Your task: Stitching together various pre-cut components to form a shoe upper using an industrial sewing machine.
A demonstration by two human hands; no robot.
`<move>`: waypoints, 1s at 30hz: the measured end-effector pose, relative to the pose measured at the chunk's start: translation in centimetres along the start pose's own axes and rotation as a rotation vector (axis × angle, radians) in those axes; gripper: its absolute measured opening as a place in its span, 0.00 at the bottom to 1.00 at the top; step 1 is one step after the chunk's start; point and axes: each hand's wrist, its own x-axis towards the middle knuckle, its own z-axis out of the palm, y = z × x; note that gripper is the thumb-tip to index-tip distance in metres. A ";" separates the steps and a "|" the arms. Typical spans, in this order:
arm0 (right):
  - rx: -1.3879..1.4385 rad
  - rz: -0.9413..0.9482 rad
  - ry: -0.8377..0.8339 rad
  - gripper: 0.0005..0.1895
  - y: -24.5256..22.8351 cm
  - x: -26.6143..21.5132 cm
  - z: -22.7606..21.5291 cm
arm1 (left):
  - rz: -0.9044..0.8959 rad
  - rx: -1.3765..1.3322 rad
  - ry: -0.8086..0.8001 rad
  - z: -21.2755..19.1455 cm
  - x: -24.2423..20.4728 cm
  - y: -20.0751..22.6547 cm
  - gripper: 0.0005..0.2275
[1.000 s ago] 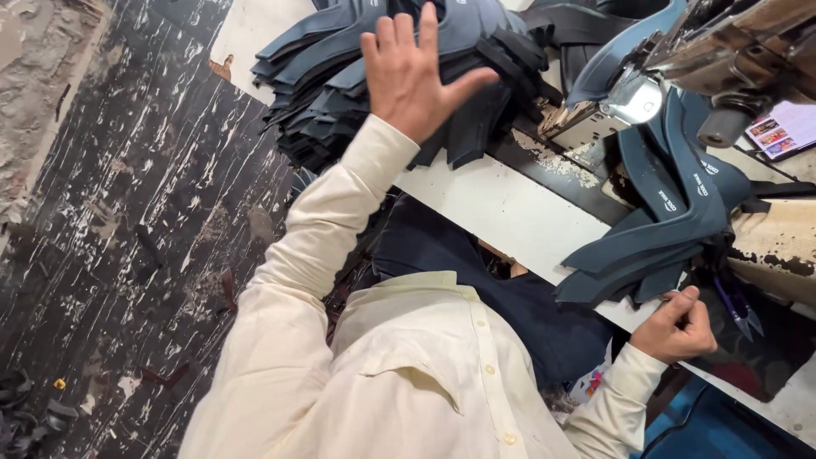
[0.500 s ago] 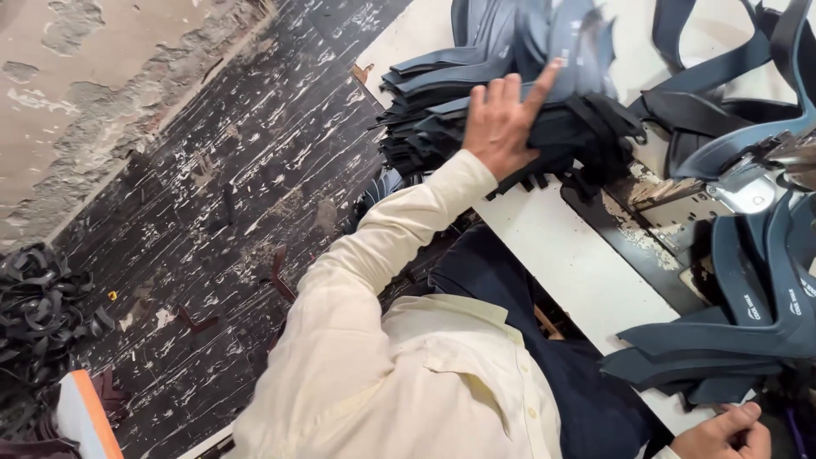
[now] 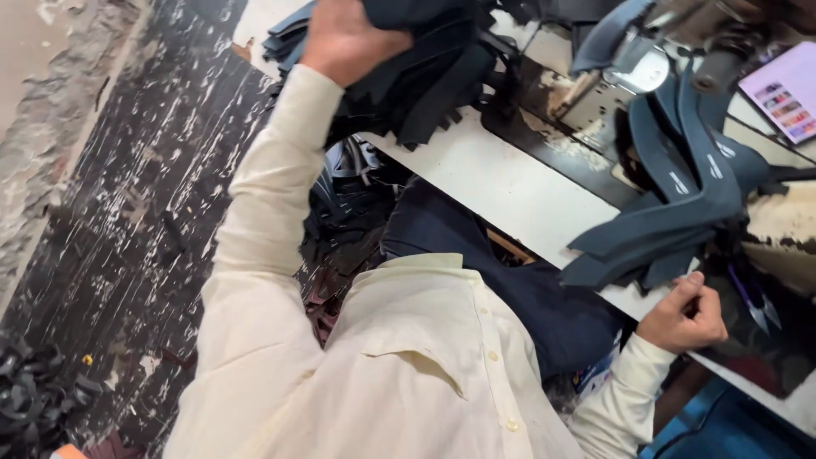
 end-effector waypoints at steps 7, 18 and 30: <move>0.222 0.205 0.224 0.21 1.1 -0.5 0.8 | -0.070 -0.290 0.114 -4.7 -1.3 6.6 0.13; 0.571 -0.313 -0.450 0.34 -22.6 2.7 4.3 | -0.056 -0.811 0.116 2.8 -15.8 22.0 0.37; 0.069 -0.079 -0.123 0.33 -10.7 -4.5 0.2 | 0.642 -0.643 -0.144 6.1 -11.6 31.0 0.46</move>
